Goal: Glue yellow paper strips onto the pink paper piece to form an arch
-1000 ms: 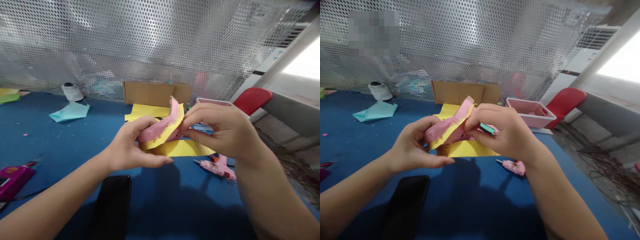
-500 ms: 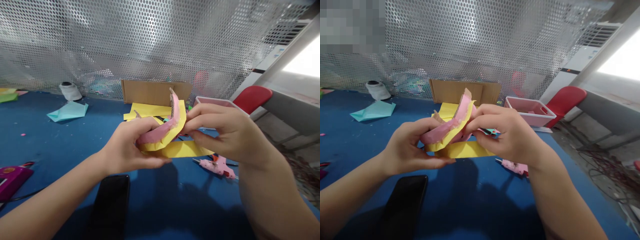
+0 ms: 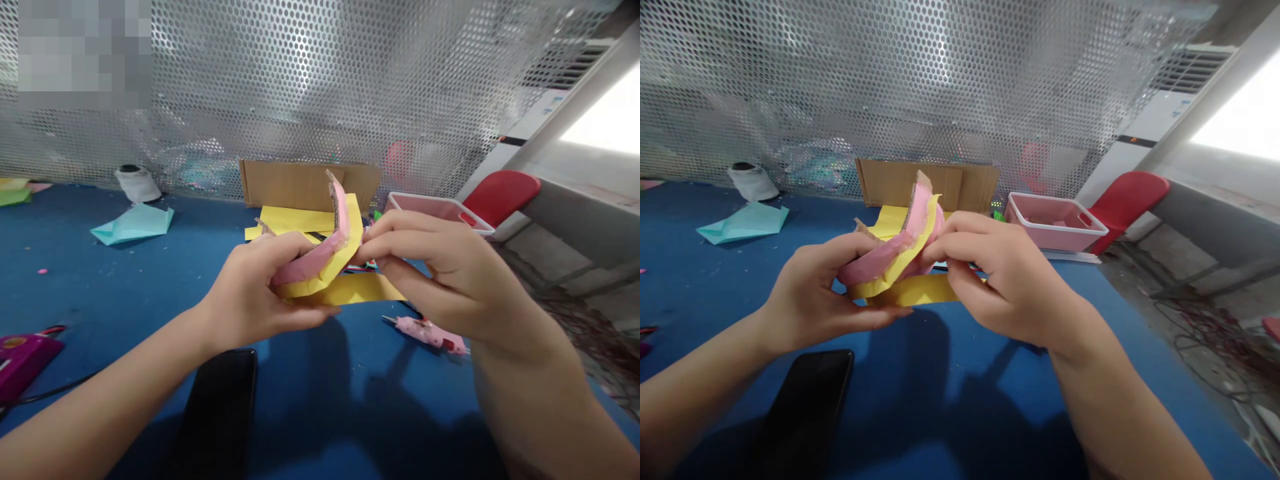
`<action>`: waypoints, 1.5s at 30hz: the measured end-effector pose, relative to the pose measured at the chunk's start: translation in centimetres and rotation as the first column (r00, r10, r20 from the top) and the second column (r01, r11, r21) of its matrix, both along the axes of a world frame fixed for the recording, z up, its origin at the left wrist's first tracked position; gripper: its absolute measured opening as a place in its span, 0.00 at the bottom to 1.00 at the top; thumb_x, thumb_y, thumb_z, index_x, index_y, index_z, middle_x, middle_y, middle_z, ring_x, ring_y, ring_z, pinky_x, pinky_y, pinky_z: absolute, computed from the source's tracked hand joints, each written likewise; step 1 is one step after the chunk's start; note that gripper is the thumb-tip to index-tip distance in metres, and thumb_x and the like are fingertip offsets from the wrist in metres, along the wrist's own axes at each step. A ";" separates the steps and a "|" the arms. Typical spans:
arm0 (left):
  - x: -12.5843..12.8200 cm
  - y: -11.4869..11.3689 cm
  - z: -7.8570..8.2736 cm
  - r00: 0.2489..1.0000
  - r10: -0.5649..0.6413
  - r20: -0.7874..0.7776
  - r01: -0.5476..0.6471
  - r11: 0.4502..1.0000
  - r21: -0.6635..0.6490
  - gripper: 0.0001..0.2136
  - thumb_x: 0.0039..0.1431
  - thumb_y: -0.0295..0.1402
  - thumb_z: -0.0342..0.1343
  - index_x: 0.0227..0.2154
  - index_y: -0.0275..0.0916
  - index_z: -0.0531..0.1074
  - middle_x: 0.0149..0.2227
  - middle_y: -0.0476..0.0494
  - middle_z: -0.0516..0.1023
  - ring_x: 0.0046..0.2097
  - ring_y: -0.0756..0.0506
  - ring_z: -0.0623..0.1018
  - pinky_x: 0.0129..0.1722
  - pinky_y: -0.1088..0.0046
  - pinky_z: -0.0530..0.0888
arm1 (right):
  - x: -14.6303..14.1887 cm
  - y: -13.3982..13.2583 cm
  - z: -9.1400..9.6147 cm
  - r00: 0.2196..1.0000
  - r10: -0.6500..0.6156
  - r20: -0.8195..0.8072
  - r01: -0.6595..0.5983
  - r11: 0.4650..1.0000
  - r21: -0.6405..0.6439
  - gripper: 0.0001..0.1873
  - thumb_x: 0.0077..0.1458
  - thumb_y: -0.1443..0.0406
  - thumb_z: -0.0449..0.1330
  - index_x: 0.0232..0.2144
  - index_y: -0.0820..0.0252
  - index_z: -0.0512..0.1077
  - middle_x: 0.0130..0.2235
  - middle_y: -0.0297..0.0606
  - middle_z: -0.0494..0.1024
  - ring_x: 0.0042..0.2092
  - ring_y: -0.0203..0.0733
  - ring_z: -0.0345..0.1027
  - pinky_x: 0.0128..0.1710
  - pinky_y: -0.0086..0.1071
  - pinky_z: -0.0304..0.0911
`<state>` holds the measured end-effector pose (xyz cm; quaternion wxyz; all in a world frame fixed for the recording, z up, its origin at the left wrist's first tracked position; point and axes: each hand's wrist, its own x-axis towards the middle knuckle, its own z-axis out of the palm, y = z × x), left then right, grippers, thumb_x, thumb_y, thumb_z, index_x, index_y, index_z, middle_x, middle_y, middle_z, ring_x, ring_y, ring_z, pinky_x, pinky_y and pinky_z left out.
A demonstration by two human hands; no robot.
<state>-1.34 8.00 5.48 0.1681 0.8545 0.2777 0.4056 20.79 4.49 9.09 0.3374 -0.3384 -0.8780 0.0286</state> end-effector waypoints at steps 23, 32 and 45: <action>-0.3 0.0 0.0 0.994 0.016 0.108 0.005 0.981 -0.194 0.17 0.38 0.38 0.70 0.34 0.43 0.75 0.28 0.50 0.73 0.29 0.47 0.69 0.26 0.72 0.64 | -0.3 0.3 -0.5 0.998 -0.012 0.070 0.000 0.984 0.175 0.18 0.58 0.76 0.48 0.36 0.58 0.76 0.37 0.41 0.74 0.37 0.39 0.67 0.35 0.34 0.65; 0.3 0.1 -0.3 0.945 0.170 0.281 -0.076 0.946 -0.316 0.19 0.35 0.36 0.72 0.32 0.41 0.72 0.27 0.54 0.69 0.28 0.51 0.66 0.24 0.75 0.61 | -1.3 -1.8 -0.3 0.953 -0.141 -0.269 0.205 0.952 0.227 0.12 0.54 0.73 0.55 0.35 0.52 0.73 0.35 0.35 0.76 0.34 0.40 0.70 0.33 0.36 0.67; 2.4 -0.3 -1.5 0.714 0.314 0.626 0.350 0.614 -0.708 0.16 0.50 0.42 0.64 0.40 0.41 0.74 0.40 0.46 0.80 0.40 0.45 0.79 0.36 0.74 0.75 | -3.8 0.5 -2.2 0.913 -0.245 -0.327 0.264 0.964 0.013 0.08 0.59 0.63 0.56 0.28 0.57 0.70 0.28 0.33 0.77 0.31 0.35 0.69 0.33 0.31 0.64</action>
